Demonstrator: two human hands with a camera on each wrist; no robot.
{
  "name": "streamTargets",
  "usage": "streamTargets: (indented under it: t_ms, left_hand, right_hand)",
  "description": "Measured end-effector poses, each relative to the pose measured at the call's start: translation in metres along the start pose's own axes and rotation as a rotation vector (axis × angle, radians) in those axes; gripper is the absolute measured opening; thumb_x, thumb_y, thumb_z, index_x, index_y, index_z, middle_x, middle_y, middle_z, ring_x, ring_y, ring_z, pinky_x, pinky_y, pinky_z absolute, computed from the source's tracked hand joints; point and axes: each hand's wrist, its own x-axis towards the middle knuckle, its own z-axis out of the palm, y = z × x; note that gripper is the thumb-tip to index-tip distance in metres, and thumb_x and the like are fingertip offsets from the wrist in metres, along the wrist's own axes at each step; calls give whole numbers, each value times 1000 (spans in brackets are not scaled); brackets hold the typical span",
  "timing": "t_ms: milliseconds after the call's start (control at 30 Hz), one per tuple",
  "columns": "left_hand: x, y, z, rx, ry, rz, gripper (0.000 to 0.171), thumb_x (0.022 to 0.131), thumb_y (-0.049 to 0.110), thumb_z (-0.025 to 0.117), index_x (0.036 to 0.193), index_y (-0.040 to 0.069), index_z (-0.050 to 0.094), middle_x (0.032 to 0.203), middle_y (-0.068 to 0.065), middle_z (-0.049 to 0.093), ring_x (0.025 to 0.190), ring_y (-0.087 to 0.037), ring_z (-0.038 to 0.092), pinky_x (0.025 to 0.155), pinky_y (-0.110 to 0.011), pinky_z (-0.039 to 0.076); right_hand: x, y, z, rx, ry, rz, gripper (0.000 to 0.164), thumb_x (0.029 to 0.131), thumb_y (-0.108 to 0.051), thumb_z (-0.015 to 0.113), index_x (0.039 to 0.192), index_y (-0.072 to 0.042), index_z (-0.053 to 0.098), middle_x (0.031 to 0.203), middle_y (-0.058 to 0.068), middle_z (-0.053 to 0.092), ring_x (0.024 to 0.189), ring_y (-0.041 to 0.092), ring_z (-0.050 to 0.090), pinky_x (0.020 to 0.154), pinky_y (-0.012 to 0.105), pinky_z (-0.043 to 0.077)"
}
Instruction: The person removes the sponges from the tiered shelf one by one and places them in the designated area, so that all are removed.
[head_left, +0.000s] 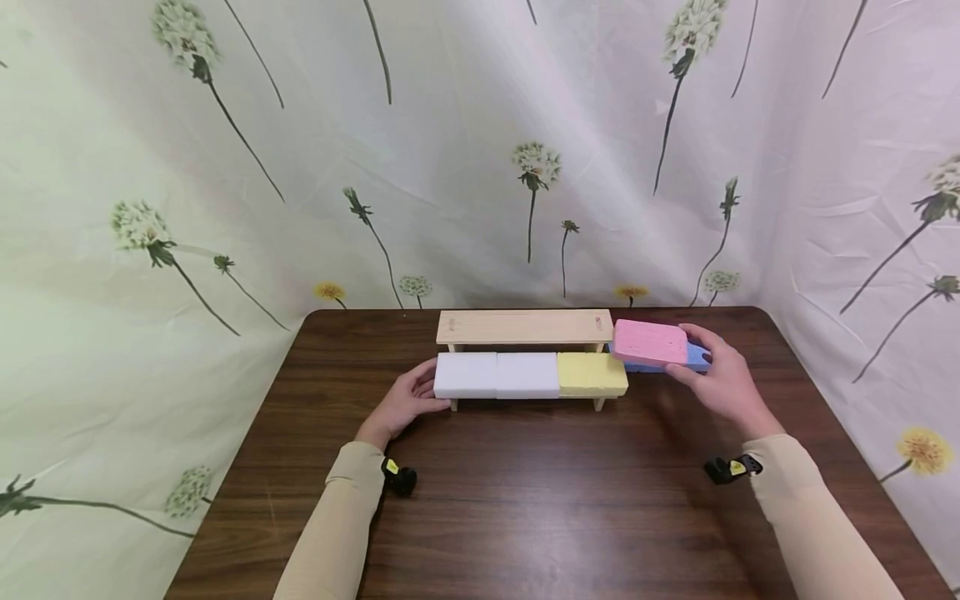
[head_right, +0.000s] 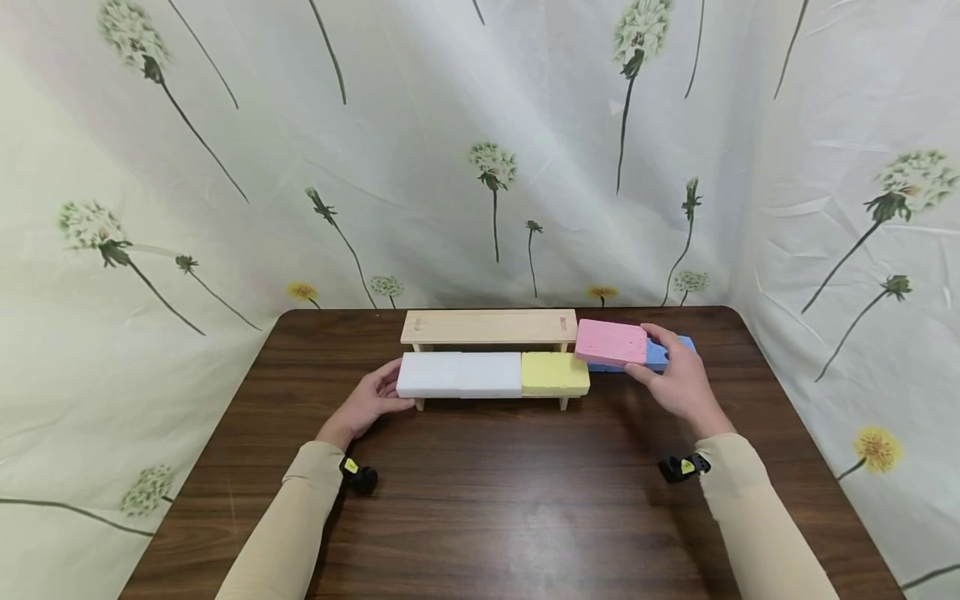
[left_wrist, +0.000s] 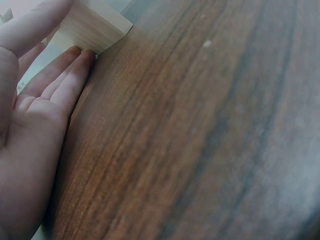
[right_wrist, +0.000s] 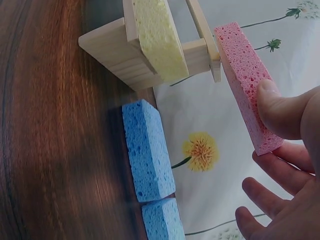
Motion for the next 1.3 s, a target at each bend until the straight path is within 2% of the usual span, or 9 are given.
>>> streamTargets:
  t_ms: [433, 567, 667, 800, 867, 933, 1000, 1067, 1300]
  left_hand:
    - [-1, 1, 1, -10, 3, -7, 92, 86, -9, 81, 163, 0, 31, 163, -28, 37, 147, -41, 43, 107, -24, 51]
    - [-1, 1, 1, -13, -1, -1, 92, 87, -9, 81, 163, -1, 31, 162, -28, 37, 147, -41, 43, 107, -24, 50]
    - [0, 2, 0, -15, -3, 2, 92, 87, -9, 81, 163, -1, 31, 162, -28, 37, 147, -41, 43, 107, -24, 51]
    - [0, 1, 0, -15, -4, 1, 92, 86, -9, 82, 163, -1, 30, 163, -28, 37, 147, -41, 43, 107, -23, 51]
    - [0, 0, 0, -14, -2, -2, 92, 86, -9, 82, 163, -2, 30, 163, -28, 37, 147, -41, 43, 107, -23, 51]
    - [-1, 0, 1, -9, -1, -4, 93, 86, -9, 82, 163, -2, 30, 163, -28, 37, 147, -41, 42, 107, -23, 50]
    - [-1, 0, 1, -6, 0, -4, 92, 86, -9, 82, 163, -1, 30, 163, -28, 37, 147, -42, 42, 107, -23, 50]
    - [-1, 1, 1, -3, 0, -4, 92, 86, -8, 82, 163, -1, 31, 163, -28, 37, 147, -42, 43, 107, -23, 50]
    - [-2, 5, 2, -8, 6, -10, 92, 86, -9, 81, 163, -1, 31, 162, -28, 38, 147, -42, 43, 107, -23, 50]
  right_hand:
    - [-12, 13, -8, -36, 49, -46, 69, 89, -6, 84, 148, 7, 50, 141, 34, 56, 126, 51, 54, 101, 64, 44]
    - [-16, 19, -9, -42, 63, -60, 67, 88, -4, 84, 146, 6, 52, 134, 33, 56, 119, 50, 57, 93, 33, 51]
    - [-19, 21, -9, -41, 56, -60, 66, 88, -3, 84, 146, 4, 53, 131, 32, 56, 114, 48, 59, 83, 12, 46]
    - [-22, 25, -10, -47, 40, -40, 68, 89, -2, 83, 148, 5, 51, 133, 32, 54, 115, 49, 60, 83, 5, 44]
    - [-25, 26, -10, -43, 29, -19, 70, 90, -2, 82, 150, 7, 48, 135, 33, 53, 117, 51, 60, 90, 12, 53]
    - [-28, 27, -10, -39, 17, 5, 71, 91, -3, 81, 151, 9, 45, 137, 35, 51, 119, 53, 59, 96, 29, 59]
    - [-31, 28, -10, -39, -4, 33, 73, 93, -5, 80, 153, 9, 42, 140, 35, 49, 122, 54, 58, 100, 49, 56]
    - [-33, 30, -10, -43, -27, 61, 74, 94, -7, 79, 155, 8, 40, 144, 36, 47, 124, 55, 57, 102, 63, 50]
    - [-39, 35, -8, -41, -98, 130, 76, 95, -10, 78, 157, 6, 37, 149, 38, 43, 131, 56, 51, 105, 69, 46]
